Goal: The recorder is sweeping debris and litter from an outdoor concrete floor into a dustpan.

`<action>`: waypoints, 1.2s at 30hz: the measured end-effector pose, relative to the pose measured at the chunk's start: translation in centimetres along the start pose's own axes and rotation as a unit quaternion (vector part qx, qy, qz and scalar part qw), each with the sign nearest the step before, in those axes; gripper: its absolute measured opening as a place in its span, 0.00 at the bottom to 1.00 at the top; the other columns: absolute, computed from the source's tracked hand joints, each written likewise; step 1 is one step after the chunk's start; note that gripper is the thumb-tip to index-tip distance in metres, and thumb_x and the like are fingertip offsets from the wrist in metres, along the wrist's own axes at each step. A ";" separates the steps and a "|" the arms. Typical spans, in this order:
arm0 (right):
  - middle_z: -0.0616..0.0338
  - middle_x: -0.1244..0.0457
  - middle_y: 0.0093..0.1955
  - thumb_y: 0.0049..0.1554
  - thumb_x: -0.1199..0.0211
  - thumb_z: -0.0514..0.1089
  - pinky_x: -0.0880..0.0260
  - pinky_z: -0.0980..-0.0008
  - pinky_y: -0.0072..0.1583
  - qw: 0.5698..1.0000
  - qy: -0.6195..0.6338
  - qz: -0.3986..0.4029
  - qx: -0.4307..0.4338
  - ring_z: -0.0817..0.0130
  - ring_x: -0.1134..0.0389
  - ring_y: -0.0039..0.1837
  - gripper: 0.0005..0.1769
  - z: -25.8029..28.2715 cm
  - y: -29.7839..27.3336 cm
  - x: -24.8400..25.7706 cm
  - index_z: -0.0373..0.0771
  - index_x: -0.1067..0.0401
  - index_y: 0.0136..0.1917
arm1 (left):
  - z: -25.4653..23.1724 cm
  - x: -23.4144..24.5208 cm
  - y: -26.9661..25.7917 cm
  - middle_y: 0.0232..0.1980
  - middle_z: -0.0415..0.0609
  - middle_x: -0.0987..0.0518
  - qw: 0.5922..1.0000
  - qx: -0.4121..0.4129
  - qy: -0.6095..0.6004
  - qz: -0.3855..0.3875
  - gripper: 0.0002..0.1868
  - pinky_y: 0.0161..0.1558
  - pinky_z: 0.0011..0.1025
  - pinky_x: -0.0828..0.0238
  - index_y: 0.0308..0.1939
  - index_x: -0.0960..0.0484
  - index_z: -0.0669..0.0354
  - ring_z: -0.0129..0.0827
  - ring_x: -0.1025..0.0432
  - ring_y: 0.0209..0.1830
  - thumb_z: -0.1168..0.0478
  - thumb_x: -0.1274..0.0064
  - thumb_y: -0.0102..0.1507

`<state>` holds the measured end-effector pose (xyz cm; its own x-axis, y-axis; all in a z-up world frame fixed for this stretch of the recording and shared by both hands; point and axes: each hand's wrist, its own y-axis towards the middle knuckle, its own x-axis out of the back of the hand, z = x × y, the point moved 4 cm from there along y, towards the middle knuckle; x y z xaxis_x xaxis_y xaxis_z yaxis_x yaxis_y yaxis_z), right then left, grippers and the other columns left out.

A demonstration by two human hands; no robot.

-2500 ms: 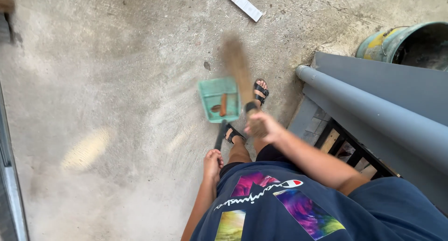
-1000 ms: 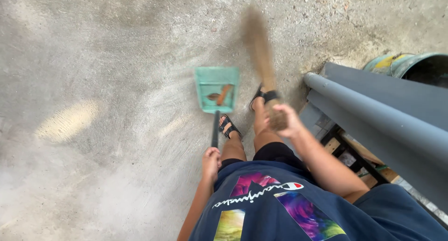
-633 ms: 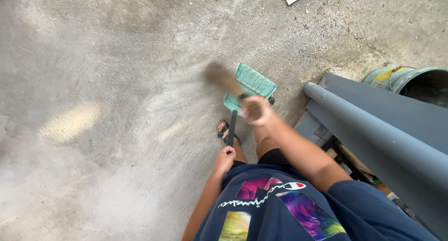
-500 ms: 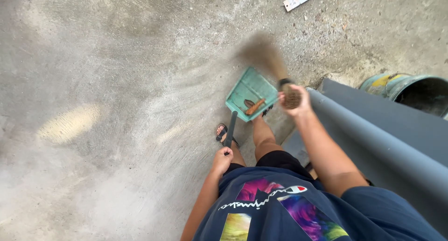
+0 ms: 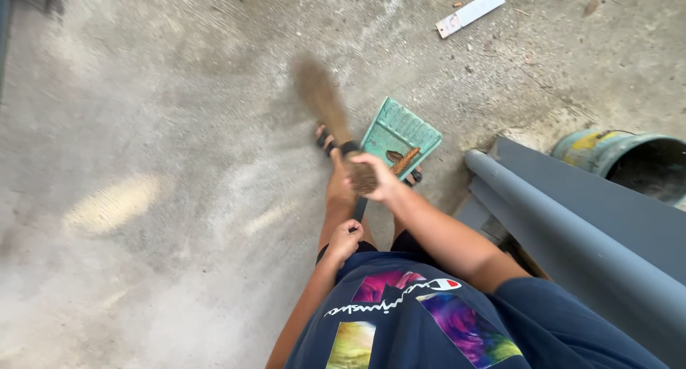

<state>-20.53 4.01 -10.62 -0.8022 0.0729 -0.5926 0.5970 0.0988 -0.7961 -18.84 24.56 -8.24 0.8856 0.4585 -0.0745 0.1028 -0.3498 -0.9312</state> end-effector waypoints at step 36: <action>0.45 0.36 0.42 0.51 0.33 0.44 0.26 0.68 0.43 0.922 0.254 -0.204 0.207 0.62 0.33 0.39 0.28 18.9 7.8 -6.4 0.28 0.35 0.60 | -13.8 23.1 4.7 0.26 0.43 0.30 0.988 0.065 -0.136 0.029 0.06 0.17 0.22 0.52 0.37 0.25 0.58 0.21 0.42 0.16 0.71 0.55 0.62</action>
<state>-10.69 -14.40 -15.35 -0.7947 0.5789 -0.1825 0.1092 -0.1594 -0.9812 8.34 22.26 -9.44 0.7317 0.6497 -0.2060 -0.0200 -0.2816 -0.9593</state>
